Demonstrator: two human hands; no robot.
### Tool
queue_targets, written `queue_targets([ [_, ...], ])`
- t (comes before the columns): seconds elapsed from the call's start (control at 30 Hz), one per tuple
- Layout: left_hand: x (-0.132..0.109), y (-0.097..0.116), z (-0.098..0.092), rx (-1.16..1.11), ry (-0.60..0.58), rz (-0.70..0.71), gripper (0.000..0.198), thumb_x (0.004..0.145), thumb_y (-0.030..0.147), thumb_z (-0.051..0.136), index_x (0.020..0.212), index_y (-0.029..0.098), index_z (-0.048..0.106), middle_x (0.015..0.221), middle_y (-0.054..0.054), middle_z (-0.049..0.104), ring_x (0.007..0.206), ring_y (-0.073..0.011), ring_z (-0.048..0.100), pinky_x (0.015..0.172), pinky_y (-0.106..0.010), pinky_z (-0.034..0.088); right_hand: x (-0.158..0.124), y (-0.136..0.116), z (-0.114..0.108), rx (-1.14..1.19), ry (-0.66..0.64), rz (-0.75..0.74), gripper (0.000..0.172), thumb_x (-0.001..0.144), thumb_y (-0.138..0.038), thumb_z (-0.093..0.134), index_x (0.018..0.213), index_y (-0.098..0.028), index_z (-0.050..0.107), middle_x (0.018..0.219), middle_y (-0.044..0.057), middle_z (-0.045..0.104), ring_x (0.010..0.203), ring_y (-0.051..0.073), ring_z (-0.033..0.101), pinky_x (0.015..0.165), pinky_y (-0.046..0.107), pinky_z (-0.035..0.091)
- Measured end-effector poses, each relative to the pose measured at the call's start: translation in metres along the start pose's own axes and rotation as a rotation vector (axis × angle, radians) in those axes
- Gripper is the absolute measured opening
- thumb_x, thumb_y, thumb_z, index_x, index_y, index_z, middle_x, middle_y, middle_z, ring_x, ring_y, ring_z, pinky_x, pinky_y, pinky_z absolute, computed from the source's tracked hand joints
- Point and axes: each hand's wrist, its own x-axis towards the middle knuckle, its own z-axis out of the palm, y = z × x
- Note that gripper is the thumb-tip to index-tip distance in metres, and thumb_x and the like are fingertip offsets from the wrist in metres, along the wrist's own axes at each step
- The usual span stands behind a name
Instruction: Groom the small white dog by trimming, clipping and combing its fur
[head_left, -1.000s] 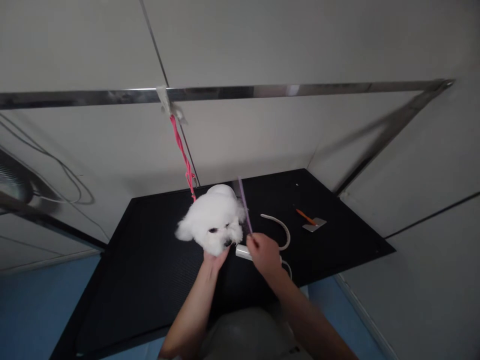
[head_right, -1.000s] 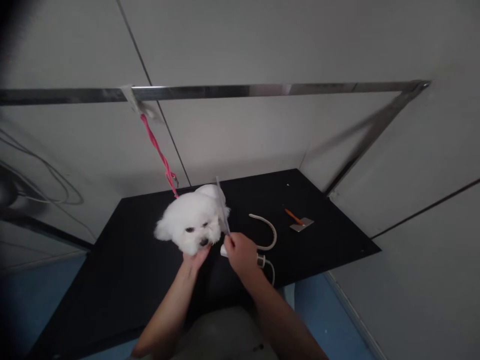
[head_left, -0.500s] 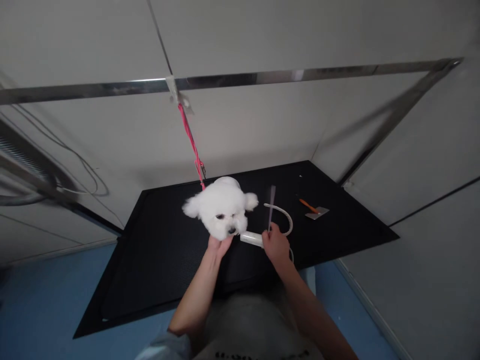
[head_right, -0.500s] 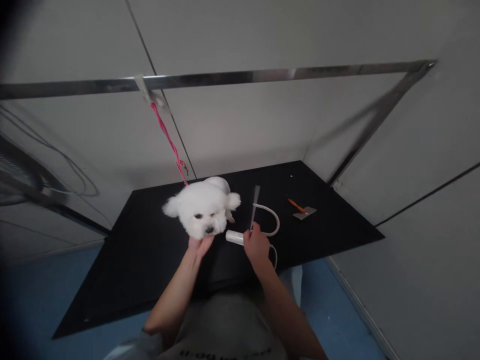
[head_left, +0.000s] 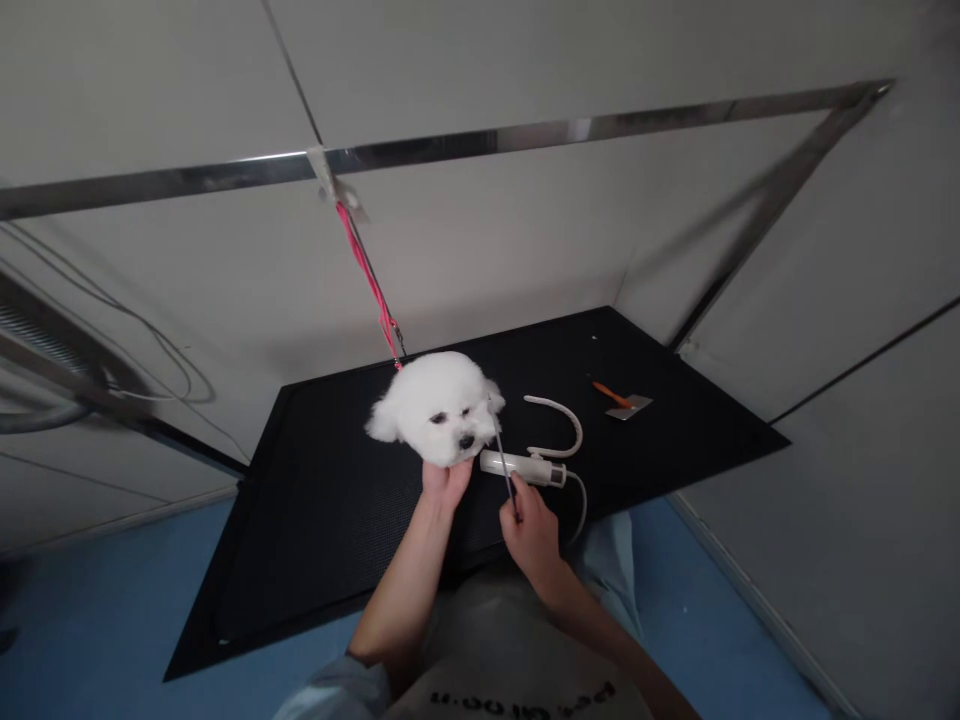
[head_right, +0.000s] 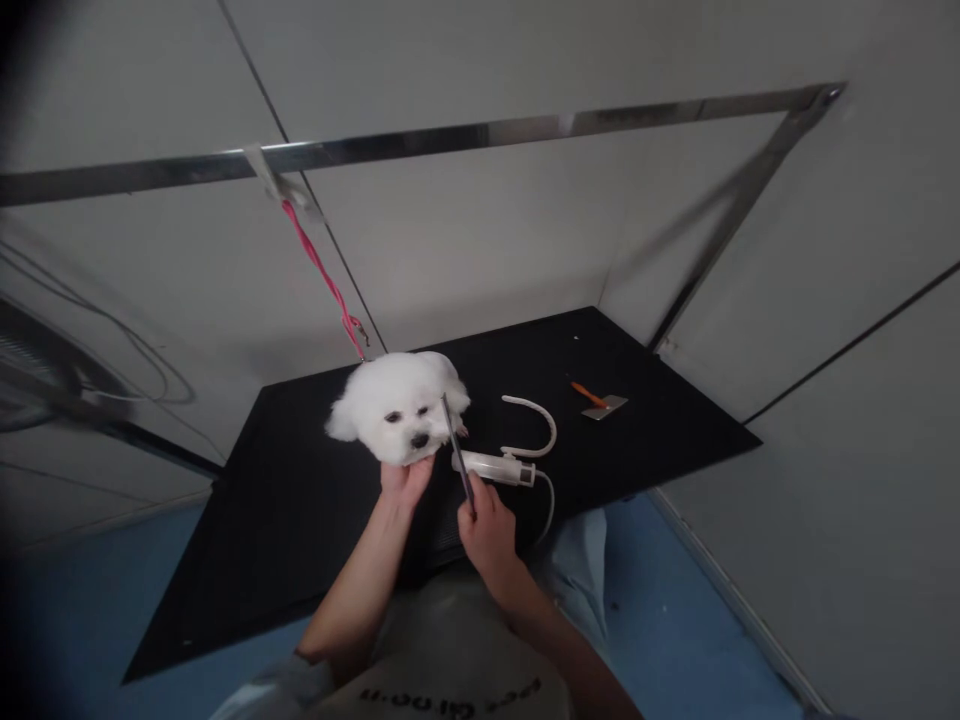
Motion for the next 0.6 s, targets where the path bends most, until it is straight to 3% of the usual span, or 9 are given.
queue_targets([
  [0.13, 0.0, 0.0, -0.001, 0.018, -0.004, 0.006, 0.041, 0.105, 0.025, 0.033, 0.137, 0.018, 0.059, 0.117, -0.012, 0.072, 0.108, -0.019, 0.069, 0.096, -0.034, 0.056, -0.006, 0.001, -0.007, 0.021, -0.003, 0.186, 0.042, 0.088, -0.019, 0.044, 0.125, -0.017, 0.064, 0.089, 0.008, 0.074, 0.074, 0.02, 0.07, 0.071, 0.031, 0.06],
  [0.3, 0.001, 0.004, -0.002, 0.017, 0.033, -0.019, 0.044, 0.106, 0.028, 0.031, 0.143, 0.02, 0.053, 0.113, -0.011, 0.074, 0.097, -0.0172, 0.071, 0.093, -0.032, 0.057, -0.016, -0.01, 0.002, 0.098, -0.1, 0.098, 0.043, 0.085, -0.018, 0.043, 0.122, -0.017, 0.066, 0.093, 0.009, 0.074, 0.077, 0.021, 0.071, 0.071, 0.031, 0.059],
  [0.43, 0.001, 0.008, -0.003, 0.007, 0.013, -0.023, 0.045, 0.106, 0.031, 0.031, 0.146, 0.022, 0.049, 0.117, -0.011, 0.072, 0.102, -0.0173, 0.07, 0.093, -0.033, 0.057, -0.016, -0.006, -0.002, 0.168, -0.084, 0.274, 0.039, 0.086, -0.018, 0.044, 0.12, -0.014, 0.063, 0.086, 0.007, 0.072, 0.07, 0.018, 0.068, 0.066, 0.027, 0.057],
  [0.6, 0.0, 0.011, -0.001, 0.042, 0.108, -0.06, 0.045, 0.106, 0.03, 0.027, 0.139, 0.018, 0.057, 0.104, -0.009, 0.074, 0.088, -0.0149, 0.071, 0.085, -0.026, 0.058, -0.024, -0.021, -0.015, 0.251, -0.228, -0.1, 0.027, 0.089, -0.017, 0.046, 0.102, -0.017, 0.07, 0.069, 0.001, 0.062, 0.058, 0.013, 0.058, 0.057, 0.022, 0.048],
])
